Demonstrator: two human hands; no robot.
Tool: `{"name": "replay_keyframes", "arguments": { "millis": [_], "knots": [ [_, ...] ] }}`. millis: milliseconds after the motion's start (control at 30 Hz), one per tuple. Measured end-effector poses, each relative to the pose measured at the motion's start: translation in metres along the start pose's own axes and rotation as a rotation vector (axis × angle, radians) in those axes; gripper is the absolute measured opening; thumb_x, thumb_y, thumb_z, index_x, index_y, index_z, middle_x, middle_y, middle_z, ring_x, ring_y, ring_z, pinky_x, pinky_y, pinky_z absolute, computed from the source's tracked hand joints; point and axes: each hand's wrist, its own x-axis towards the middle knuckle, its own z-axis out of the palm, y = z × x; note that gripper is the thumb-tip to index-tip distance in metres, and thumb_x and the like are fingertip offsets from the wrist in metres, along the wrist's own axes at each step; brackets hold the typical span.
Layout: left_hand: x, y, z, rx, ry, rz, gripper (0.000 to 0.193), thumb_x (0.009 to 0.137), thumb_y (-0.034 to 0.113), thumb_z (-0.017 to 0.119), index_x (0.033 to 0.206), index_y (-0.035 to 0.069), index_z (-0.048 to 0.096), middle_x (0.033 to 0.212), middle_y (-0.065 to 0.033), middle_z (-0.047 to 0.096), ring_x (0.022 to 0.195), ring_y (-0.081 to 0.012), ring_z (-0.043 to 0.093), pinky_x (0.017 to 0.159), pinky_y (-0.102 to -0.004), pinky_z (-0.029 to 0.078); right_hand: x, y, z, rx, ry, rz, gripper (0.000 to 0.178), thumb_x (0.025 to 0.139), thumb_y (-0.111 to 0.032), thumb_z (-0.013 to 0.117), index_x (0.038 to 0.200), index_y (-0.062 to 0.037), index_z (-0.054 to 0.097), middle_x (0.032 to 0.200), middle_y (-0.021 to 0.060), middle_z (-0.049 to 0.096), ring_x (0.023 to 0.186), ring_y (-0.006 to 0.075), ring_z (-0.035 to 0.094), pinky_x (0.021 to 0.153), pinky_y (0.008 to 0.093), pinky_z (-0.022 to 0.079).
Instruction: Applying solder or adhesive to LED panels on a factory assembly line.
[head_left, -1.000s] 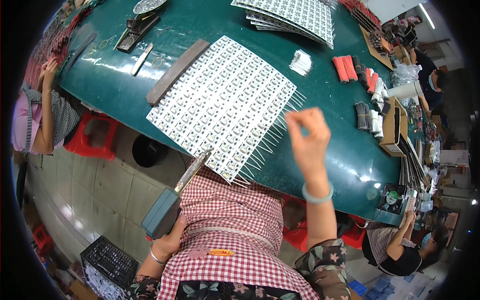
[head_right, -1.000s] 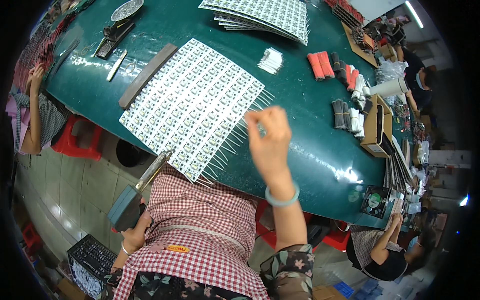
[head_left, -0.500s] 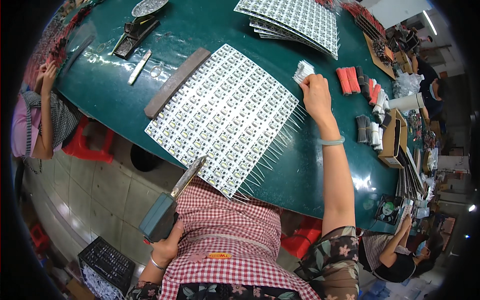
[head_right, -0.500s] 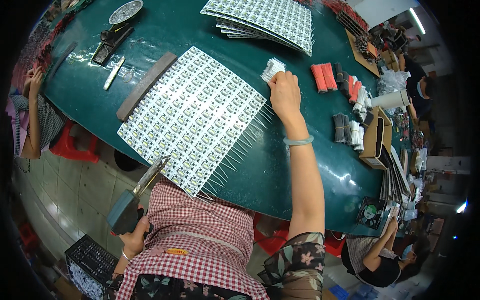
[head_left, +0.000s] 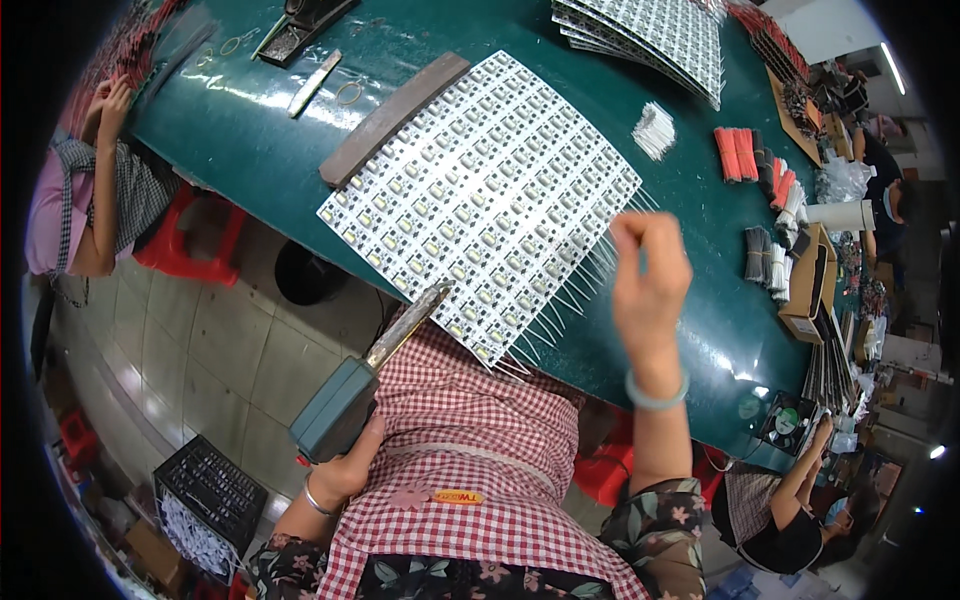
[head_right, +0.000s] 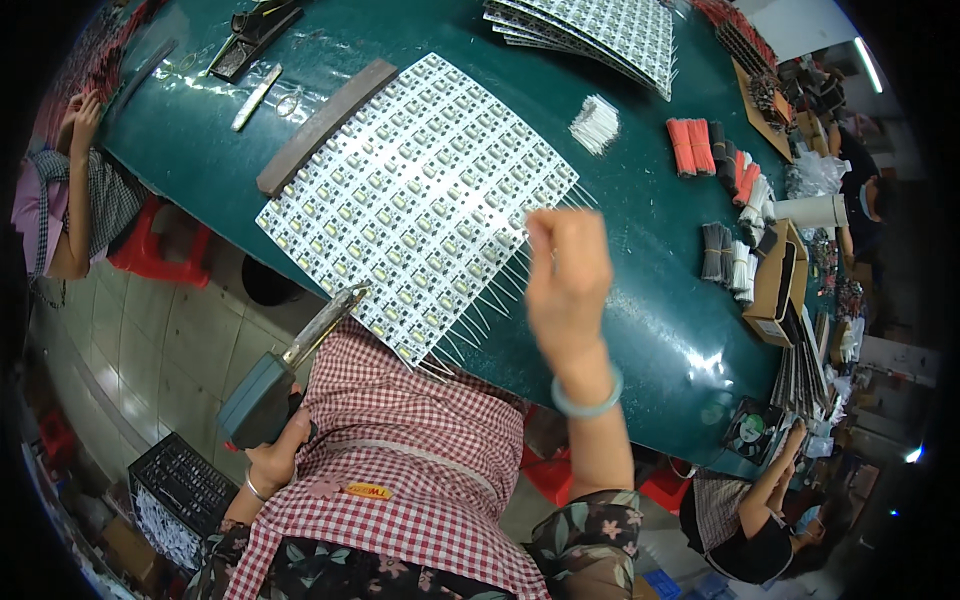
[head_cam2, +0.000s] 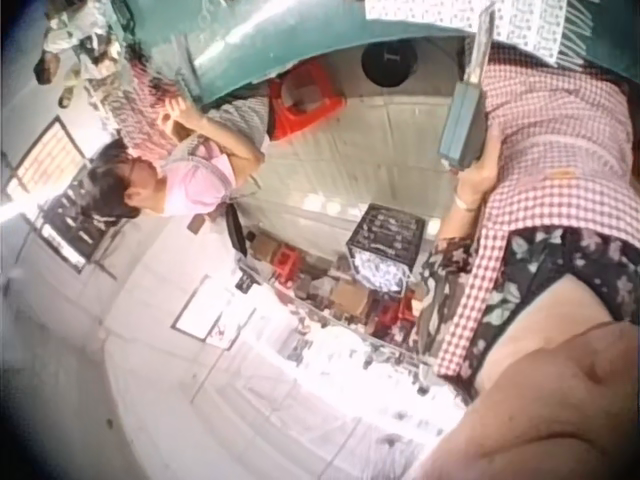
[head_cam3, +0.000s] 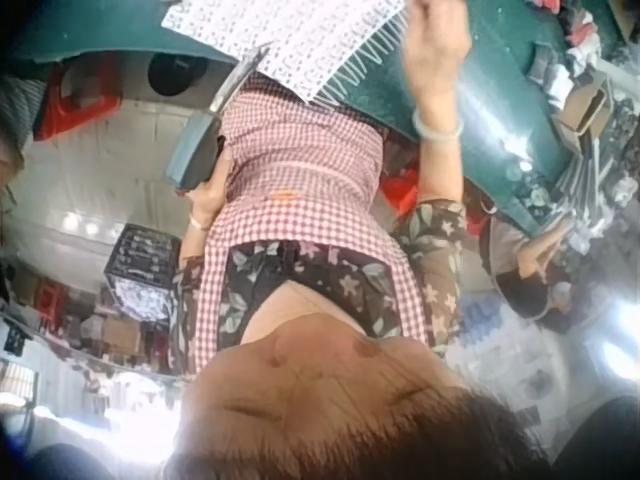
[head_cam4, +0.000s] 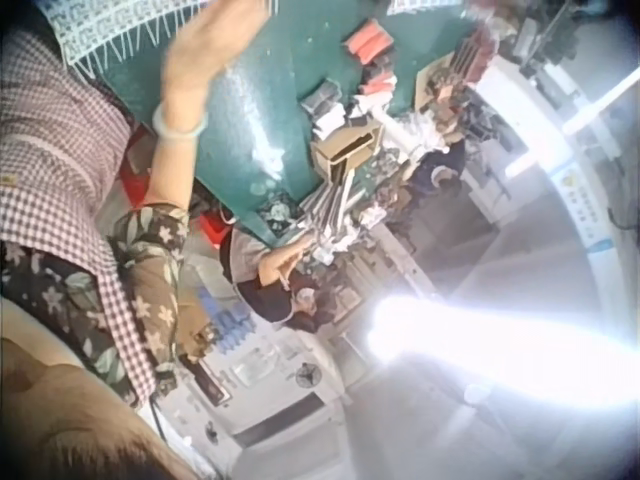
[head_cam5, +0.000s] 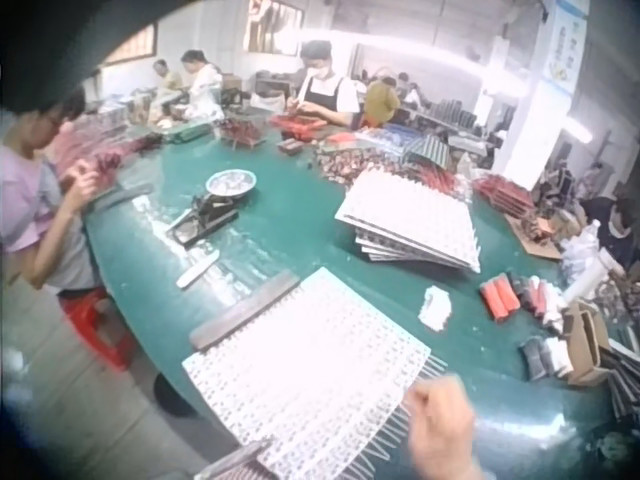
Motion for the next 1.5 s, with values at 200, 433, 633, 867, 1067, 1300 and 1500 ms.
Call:
{"name": "replay_keyframes", "arguments": {
  "millis": [200,433,633,867,1067,1300,1500],
  "knots": [
    [0.003,0.009,0.001,0.095,-0.036,0.1,0.026,0.095,0.001,0.072,0.12,-0.006,0.07,0.112,-0.0134,0.074,0.098,-0.0204,0.071,0.085,-0.0328,0.056,-0.078,-0.08,0.016,0.215,-0.172,0.2,0.015,0.089,0.009,0.067,0.099,0.0015,0.059,0.092,0.016,0.059,0.082,0.0344,0.056,0.074,0.042,0.047],
    [0.001,0.004,0.0,0.144,-0.014,0.164,0.028,0.089,0.001,0.075,0.116,-0.006,0.071,0.104,-0.0145,0.074,0.088,-0.0213,0.072,0.076,-0.0329,0.057,-0.103,-0.095,0.032,0.172,-0.032,0.137,0.027,0.076,0.011,0.08,0.097,-0.0006,0.068,0.085,0.0104,0.064,0.076,0.0276,0.062,0.064,0.0376,0.049],
    [-0.003,-0.011,-0.008,0.348,-0.06,0.254,0.027,0.079,0.002,0.079,0.105,-0.005,0.074,0.094,-0.0165,0.073,0.074,-0.0246,0.073,0.066,-0.0328,0.057,-0.112,-0.097,0.036,0.141,0.011,0.095,0.032,0.071,0.012,0.082,0.099,-0.0011,0.073,0.081,0.0082,0.063,0.071,0.0251,0.061,0.06,0.0353,0.049],
    [-0.004,-0.012,-0.006,0.352,-0.091,0.292,0.026,0.079,0.0,0.078,0.104,-0.007,0.074,0.095,-0.0171,0.073,0.074,-0.0241,0.073,0.065,-0.0316,0.057,-0.119,-0.097,0.039,0.108,0.032,0.07,0.035,0.068,0.012,0.082,0.1,-0.0007,0.074,0.079,0.0074,0.061,0.069,0.0244,0.06,0.058,0.0345,0.048],
    [0.003,0.001,0.0,0.388,-0.075,0.353,0.024,0.079,-0.001,0.077,0.102,-0.006,0.073,0.095,-0.0166,0.073,0.073,-0.0245,0.073,0.065,-0.0318,0.057,-0.121,-0.096,0.042,0.082,0.05,0.045,0.037,0.068,0.013,0.082,0.101,0.0005,0.073,0.077,0.0072,0.059,0.068,0.0245,0.058,0.057,0.0345,0.047],
    [0.012,0.015,0.005,0.454,-0.073,0.441,0.024,0.078,-0.002,0.077,0.102,-0.006,0.073,0.092,-0.0152,0.072,0.071,-0.0233,0.073,0.064,-0.0305,0.057,-0.121,-0.096,0.043,0.079,0.054,0.032,0.037,0.068,0.013,0.082,0.102,0.001,0.073,0.077,0.0073,0.058,0.067,0.0245,0.058,0.056,0.0345,0.046],
    [0.014,0.022,0.007,0.473,-0.085,0.416,0.023,0.079,-0.001,0.078,0.1,-0.006,0.072,0.09,-0.0138,0.071,0.069,-0.0222,0.072,0.062,-0.0298,0.056,-0.121,-0.096,0.042,0.078,0.044,0.028,0.036,0.068,0.012,0.082,0.101,0.0014,0.073,0.076,0.0075,0.058,0.067,0.0243,0.057,0.056,0.0341,0.046]
  ]
}}
